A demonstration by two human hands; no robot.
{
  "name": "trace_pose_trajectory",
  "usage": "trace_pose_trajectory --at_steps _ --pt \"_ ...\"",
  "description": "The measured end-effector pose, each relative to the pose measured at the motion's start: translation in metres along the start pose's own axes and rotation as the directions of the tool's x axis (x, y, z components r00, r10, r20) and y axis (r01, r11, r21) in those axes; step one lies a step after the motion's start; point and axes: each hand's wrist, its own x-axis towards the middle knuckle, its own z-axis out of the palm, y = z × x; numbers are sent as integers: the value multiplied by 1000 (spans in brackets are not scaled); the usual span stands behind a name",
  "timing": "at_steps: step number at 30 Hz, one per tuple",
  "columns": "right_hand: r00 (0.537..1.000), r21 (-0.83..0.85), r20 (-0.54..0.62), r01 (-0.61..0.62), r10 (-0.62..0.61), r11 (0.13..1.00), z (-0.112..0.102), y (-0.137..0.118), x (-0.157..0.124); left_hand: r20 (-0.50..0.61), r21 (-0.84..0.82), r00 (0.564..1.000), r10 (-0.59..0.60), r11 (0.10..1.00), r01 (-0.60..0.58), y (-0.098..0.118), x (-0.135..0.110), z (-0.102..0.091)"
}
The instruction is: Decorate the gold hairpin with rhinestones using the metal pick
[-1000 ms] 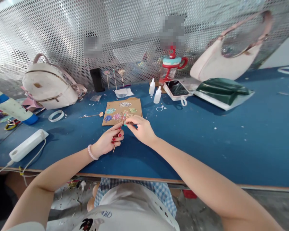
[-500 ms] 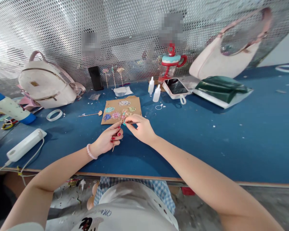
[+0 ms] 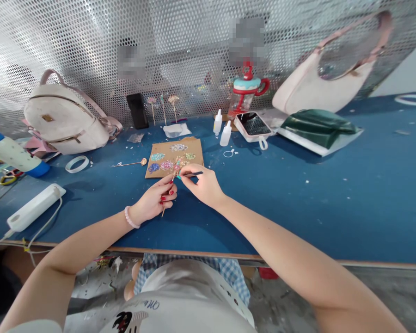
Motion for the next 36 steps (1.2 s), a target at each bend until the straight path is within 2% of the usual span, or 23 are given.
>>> trace_pose_trajectory --at_steps 8,22,36 --pt "996 -13 54 -76 77 997 3 7 0 7 25 1000 7 1000 -7 -3 -1 1" --pt "985 32 18 -172 172 985 -2 4 2 9 44 1000 1 999 -2 -3 1 -1" --pt "974 52 35 -224 222 973 -1 7 3 1 47 1000 -14 999 14 -2 0 1"
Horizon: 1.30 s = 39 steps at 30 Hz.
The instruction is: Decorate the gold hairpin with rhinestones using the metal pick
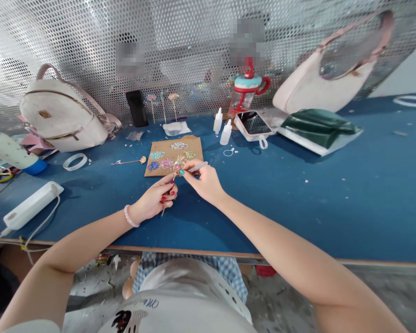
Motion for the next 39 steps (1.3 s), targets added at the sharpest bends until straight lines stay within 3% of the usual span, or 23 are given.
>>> trace_pose_trajectory --at_steps 19,39 --pt "1000 33 -24 12 -11 999 -1 1 0 36 -41 999 2 999 0 0 0 -2" --pt "993 44 -54 105 -103 994 -4 -18 -4 57 -196 998 -18 980 28 5 -4 4"
